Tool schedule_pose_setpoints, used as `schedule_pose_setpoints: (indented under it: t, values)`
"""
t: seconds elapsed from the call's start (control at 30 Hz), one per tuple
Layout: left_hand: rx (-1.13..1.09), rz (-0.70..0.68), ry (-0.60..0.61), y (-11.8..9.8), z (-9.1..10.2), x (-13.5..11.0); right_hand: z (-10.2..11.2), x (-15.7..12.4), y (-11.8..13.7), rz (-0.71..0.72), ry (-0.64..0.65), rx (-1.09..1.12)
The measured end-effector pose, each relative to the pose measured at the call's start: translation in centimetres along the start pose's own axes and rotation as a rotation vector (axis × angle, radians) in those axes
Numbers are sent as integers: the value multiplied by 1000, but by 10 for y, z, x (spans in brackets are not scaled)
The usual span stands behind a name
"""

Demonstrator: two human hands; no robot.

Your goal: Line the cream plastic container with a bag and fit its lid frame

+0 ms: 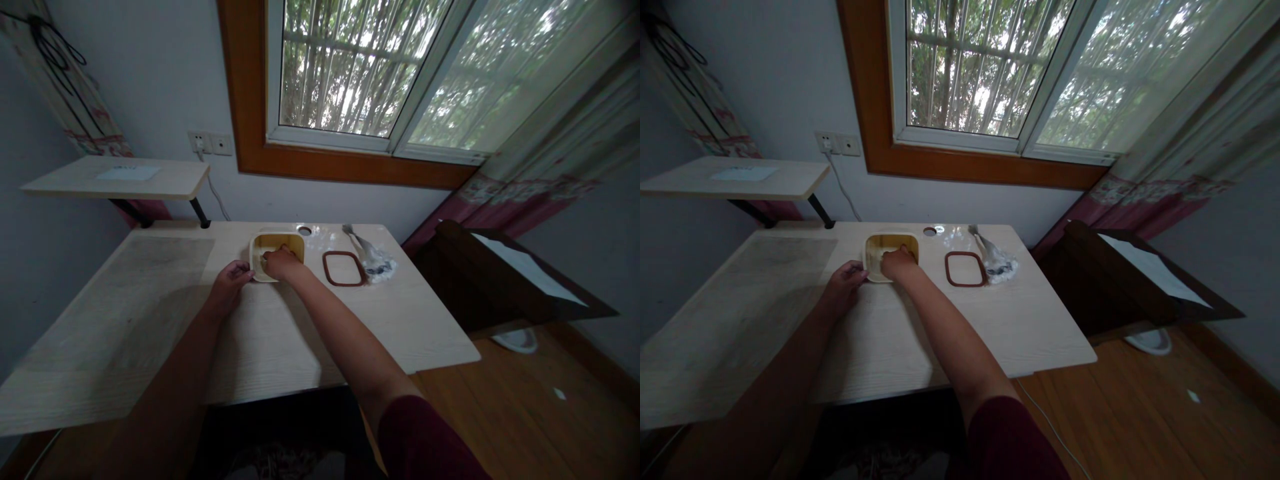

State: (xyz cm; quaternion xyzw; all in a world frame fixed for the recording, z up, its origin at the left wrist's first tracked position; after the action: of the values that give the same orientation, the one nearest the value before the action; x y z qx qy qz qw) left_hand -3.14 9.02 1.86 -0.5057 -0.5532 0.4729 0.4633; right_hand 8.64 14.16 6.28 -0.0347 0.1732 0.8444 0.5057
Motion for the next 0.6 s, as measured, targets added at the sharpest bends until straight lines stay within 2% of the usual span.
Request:
schedule_pose_setpoints:
  t: [0.6]
  values:
    - [45, -42, -55, 0, 7, 3, -4, 6, -2, 15, 1, 8]
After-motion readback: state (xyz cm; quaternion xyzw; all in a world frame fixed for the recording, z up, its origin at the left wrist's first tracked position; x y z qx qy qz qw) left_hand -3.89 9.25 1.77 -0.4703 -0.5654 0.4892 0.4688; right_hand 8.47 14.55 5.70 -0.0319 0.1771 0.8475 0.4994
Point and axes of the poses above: each hand's wrist, its own x-axis towards the middle knuckle, its own z-axis out of the back of the hand, y = z × x, the point moved 9 cm from there along x, towards the middle knuckle, and after that the axes turned 10 degrees about x, right-handed, at the moved point
